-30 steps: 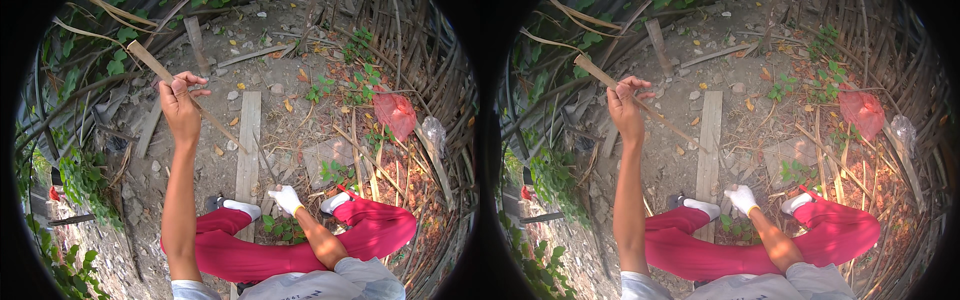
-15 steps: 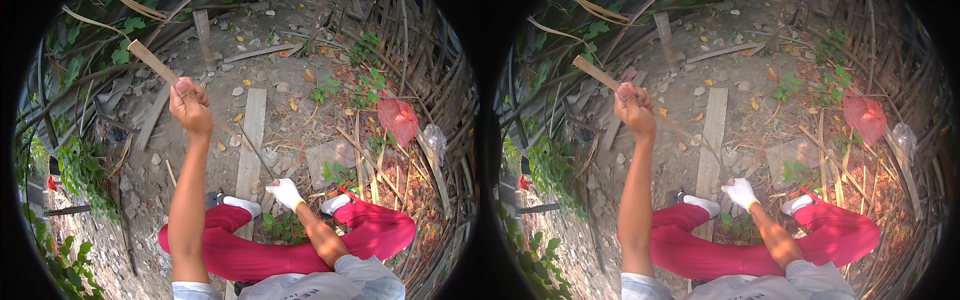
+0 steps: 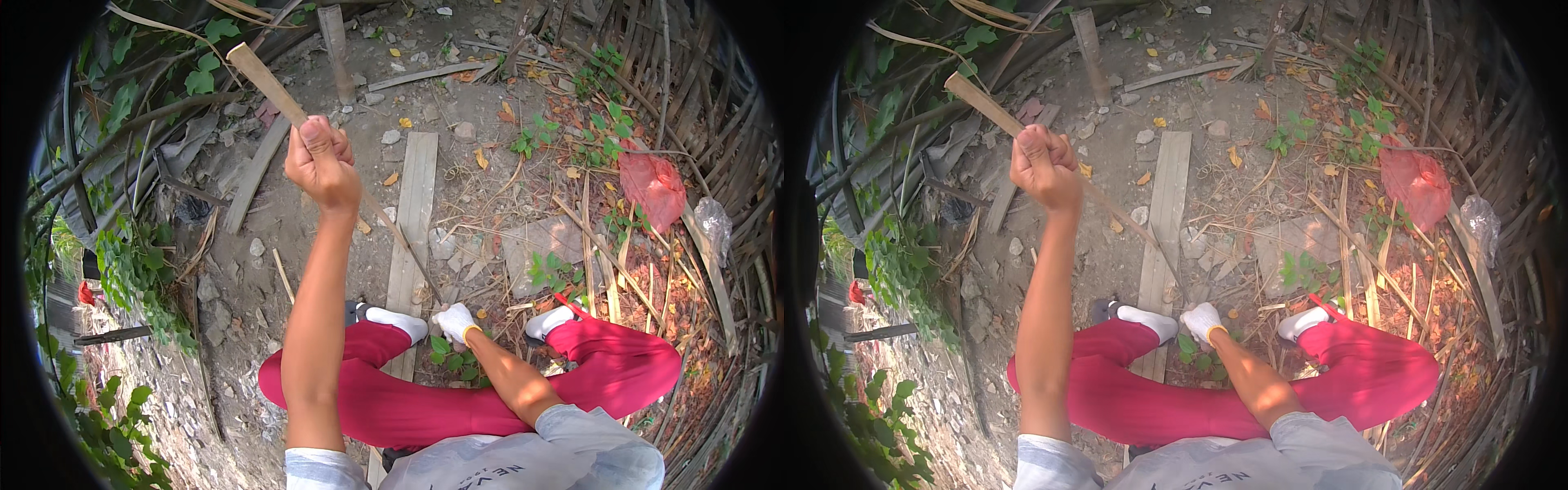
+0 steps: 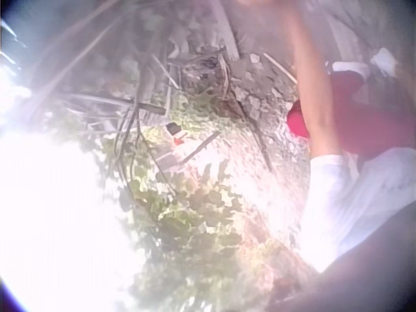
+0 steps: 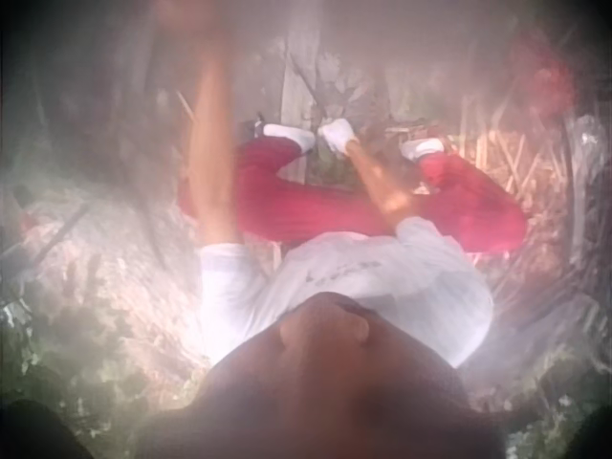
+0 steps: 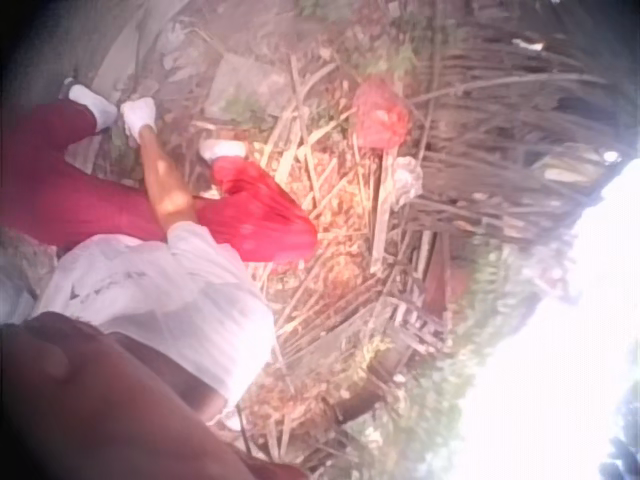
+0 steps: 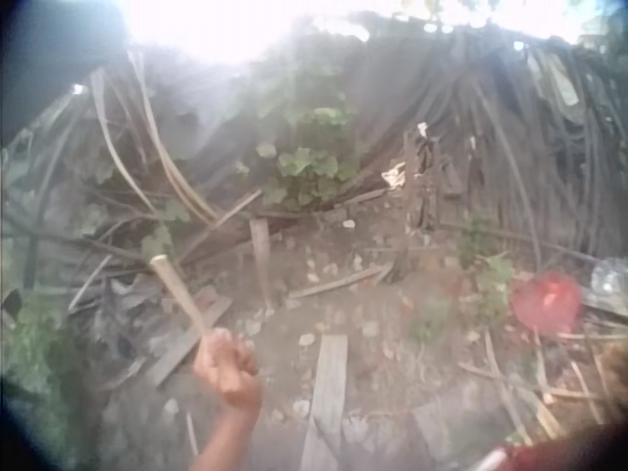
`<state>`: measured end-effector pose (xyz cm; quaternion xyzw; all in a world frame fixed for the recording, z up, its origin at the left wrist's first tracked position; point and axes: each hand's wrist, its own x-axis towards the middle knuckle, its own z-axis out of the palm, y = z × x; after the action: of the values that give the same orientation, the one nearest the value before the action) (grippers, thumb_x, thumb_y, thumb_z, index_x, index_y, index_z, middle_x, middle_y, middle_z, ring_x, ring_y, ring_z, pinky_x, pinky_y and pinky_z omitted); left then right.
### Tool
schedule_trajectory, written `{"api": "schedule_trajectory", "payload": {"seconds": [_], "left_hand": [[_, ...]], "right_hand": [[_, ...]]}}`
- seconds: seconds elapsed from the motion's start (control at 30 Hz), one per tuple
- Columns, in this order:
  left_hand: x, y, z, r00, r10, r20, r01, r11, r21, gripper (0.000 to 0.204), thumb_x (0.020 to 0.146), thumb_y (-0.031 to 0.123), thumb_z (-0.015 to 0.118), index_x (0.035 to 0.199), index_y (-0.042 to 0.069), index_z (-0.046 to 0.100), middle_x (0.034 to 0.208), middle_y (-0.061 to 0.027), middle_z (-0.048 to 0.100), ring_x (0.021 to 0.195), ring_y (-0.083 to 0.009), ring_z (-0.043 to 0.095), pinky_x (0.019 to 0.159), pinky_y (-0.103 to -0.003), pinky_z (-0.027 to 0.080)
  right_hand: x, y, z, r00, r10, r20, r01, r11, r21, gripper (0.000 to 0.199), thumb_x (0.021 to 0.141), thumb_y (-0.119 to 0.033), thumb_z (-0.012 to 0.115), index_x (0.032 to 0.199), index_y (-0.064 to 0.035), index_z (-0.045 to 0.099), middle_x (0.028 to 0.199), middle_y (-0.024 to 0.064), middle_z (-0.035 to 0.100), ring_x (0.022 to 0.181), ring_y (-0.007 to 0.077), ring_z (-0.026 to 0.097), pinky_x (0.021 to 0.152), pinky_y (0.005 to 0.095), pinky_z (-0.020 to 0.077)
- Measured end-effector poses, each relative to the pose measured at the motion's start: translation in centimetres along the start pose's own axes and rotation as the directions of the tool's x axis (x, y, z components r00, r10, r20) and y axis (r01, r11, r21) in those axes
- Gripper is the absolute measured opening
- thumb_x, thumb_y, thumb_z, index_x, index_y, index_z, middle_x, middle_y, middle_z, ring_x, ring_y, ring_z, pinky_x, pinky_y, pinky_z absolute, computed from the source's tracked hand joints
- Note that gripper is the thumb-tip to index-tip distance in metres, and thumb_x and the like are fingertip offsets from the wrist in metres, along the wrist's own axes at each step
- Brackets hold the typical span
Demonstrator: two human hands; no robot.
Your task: The person sits on the ground and uses a knife to shave and sharpen a thin wooden stick. They then use a metal file to further refine the stick's tip. Finally, they use the knife again to continue shaping the stick.
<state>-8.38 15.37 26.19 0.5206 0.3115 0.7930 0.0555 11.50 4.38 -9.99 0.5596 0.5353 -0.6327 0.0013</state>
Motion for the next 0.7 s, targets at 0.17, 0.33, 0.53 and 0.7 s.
{"api": "schedule_trajectory", "payload": {"seconds": [0.17,0.33,0.53,0.7], "left_hand": [[-0.4,1.0,-1.5,0.999,-0.027,-0.042,0.029,0.999,0.047,0.043,0.111,0.036,0.047,0.083,0.004,0.047,0.061,0.0029,0.036,0.048,-0.0045,0.030,0.042,-0.024,0.021],[1.0,2.1,-0.3,0.999,0.043,0.013,-0.043,0.999,-0.032,0.042,0.112,0.036,0.045,0.085,0.004,0.044,0.060,0.0020,0.034,0.048,-0.0054,0.029,0.042,-0.025,0.021],[0.5,-0.4,-1.2,0.999,0.033,-0.029,-0.033,0.999,0.012,0.042,0.112,0.036,0.043,0.084,0.005,0.041,0.060,0.0018,0.032,0.047,-0.0058,0.027,0.042,-0.025,0.022],[0.4,-0.8,-1.7,0.999,0.019,-0.039,-0.020,1.000,-0.010,0.040,0.112,0.034,0.043,0.085,0.004,0.043,0.060,0.0016,0.033,0.047,-0.0058,0.027,0.042,-0.025,0.023]], "right_hand": [[-3.4,-2.5,-0.7,1.000,0.008,0.029,-0.016,0.962,0.271,0.034,0.086,-0.024,0.075,0.066,0.0001,0.062,0.054,0.0105,0.058,0.043,0.0225,0.056,0.043,0.0380,0.0434],[-3.2,-4.3,-3.5,0.995,-0.090,-0.041,0.098,0.846,0.523,0.030,0.088,-0.020,0.078,0.070,-0.0053,0.059,0.055,0.0044,0.054,0.041,0.0167,0.051,0.039,0.0327,0.0393],[-4.0,-6.0,-6.0,0.970,-0.176,-0.169,0.223,0.920,0.323,0.039,0.092,-0.032,0.066,0.069,-0.0001,0.064,0.055,0.0135,0.060,0.043,0.0242,0.057,0.049,0.0392,0.0461],[-4.5,-5.7,-6.3,0.922,-0.287,-0.260,0.290,0.957,-0.028,0.040,0.089,-0.037,0.069,0.076,0.0011,0.068,0.065,0.0204,0.065,0.060,0.0327,0.067,0.062,0.0438,0.0517]]}}
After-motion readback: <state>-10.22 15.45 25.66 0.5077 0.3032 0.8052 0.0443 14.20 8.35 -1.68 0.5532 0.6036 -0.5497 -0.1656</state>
